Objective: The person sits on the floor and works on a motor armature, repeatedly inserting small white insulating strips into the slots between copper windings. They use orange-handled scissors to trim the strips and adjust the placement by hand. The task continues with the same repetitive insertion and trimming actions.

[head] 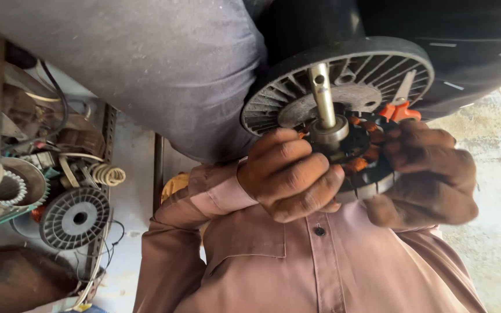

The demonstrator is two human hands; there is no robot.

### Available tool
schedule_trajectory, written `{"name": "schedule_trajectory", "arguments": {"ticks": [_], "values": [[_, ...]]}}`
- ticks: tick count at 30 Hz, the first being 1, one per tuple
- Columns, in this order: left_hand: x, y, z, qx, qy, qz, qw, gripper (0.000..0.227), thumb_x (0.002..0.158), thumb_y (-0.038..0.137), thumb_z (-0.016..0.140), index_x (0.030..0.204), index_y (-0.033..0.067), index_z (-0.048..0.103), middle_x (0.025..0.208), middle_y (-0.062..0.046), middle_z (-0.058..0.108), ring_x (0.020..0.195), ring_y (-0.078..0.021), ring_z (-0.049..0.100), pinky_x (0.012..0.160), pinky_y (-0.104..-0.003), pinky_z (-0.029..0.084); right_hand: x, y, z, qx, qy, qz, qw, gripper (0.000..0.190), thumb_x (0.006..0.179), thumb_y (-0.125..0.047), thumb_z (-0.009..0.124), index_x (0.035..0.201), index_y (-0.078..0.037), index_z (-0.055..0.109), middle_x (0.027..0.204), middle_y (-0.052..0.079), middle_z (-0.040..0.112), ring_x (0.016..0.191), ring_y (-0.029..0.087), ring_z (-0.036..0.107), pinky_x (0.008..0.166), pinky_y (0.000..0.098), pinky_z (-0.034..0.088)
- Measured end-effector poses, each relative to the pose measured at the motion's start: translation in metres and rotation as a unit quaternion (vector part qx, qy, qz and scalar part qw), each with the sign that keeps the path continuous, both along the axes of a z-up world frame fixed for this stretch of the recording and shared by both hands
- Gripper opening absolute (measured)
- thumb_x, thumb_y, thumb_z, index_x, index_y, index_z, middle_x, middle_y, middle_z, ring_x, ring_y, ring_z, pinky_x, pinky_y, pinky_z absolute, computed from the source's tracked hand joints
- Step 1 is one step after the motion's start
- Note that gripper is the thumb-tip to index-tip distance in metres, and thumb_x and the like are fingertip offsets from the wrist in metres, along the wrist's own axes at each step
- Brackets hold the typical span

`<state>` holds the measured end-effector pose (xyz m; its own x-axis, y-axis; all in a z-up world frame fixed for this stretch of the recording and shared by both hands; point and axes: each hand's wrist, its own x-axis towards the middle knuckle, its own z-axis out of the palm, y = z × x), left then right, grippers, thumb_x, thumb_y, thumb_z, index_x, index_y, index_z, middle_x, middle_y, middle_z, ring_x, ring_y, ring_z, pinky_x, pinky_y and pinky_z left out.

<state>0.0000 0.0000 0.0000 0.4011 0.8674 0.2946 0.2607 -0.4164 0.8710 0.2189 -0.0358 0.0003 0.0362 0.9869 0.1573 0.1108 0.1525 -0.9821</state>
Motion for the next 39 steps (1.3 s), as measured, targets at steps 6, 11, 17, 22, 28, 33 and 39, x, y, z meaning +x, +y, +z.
{"name": "schedule_trajectory", "arguments": {"ticks": [6,11,17,22,28,33,39], "values": [[0.008,-0.001,0.003,-0.004,-0.002,0.044,0.999,0.015,0.099,0.004,0.067,0.113,0.002,0.064,0.095,-0.004,0.061,0.077,-0.016,0.063,0.064,-0.032,0.052,-0.009,-0.005,0.021,-0.072,-0.066,-0.051,0.994,0.03,0.07,-0.013,0.087,0.072,-0.006,0.058,0.093,0.011,0.054,0.089,0.027,0.064,0.079,0.0413,0.063],[0.007,0.006,0.005,-0.01,-0.005,0.044,0.999,0.014,0.098,0.003,0.068,0.111,0.0032,0.064,0.094,-0.003,0.063,0.077,-0.0164,0.064,0.064,-0.032,0.054,-0.022,-0.005,0.03,-0.108,-0.115,-0.083,0.984,0.026,0.069,-0.01,0.08,0.073,-0.01,0.054,0.096,0.009,0.05,0.088,0.024,0.059,0.078,0.0406,0.062],[0.003,0.009,0.003,-0.039,-0.027,0.015,0.999,0.022,0.104,0.02,0.066,0.116,0.0011,0.064,0.097,-0.005,0.063,0.079,-0.0189,0.064,0.068,-0.034,0.055,-0.04,-0.005,-0.009,0.061,-0.056,-0.131,0.988,0.03,0.075,-0.031,0.085,0.082,-0.019,0.058,0.096,0.008,0.048,0.091,0.025,0.054,0.08,0.0425,0.058],[0.001,0.008,0.004,-0.103,-0.065,0.009,0.992,0.038,0.102,0.034,0.065,0.116,-0.0017,0.062,0.1,-0.014,0.064,0.081,-0.0287,0.065,0.073,-0.042,0.053,-0.043,0.023,0.0,0.112,-0.11,-0.064,0.986,0.013,0.077,-0.03,0.08,0.085,-0.027,0.069,0.1,0.006,0.044,0.095,0.029,0.05,0.082,0.0466,0.056],[-0.006,-0.008,0.009,-0.188,-0.05,0.03,0.98,0.049,0.106,0.041,0.062,0.135,0.0028,0.054,0.121,-0.016,0.059,0.103,-0.0265,0.061,0.089,-0.037,0.052,-0.018,0.031,0.008,0.148,-0.203,0.048,0.967,0.016,0.08,-0.01,0.077,0.094,-0.011,0.069,0.114,0.024,0.056,0.1,0.041,0.062,0.085,0.0485,0.054],[-0.013,-0.008,0.003,-0.357,-0.155,0.058,0.919,0.07,0.103,0.054,0.066,0.144,0.0027,0.041,0.133,-0.018,0.053,0.114,-0.0209,0.058,0.098,-0.034,0.053,-0.008,-0.005,0.027,-0.102,-0.046,-0.119,0.987,0.02,0.096,-0.007,0.072,0.115,-0.001,0.069,0.129,0.018,0.06,0.112,0.03,0.065,0.101,0.0364,0.054],[-0.015,0.004,-0.036,-0.501,-0.347,-0.025,0.792,0.086,0.098,0.049,0.075,0.157,0.0051,0.031,0.142,-0.02,0.057,0.132,-0.024,0.056,0.113,-0.034,0.047,-0.007,-0.027,0.035,-0.13,-0.297,-0.054,0.945,0.056,0.08,-0.007,0.088,0.13,0.0,0.065,0.125,0.015,0.064,0.106,0.032,0.065,0.094,0.0398,0.053]]}}
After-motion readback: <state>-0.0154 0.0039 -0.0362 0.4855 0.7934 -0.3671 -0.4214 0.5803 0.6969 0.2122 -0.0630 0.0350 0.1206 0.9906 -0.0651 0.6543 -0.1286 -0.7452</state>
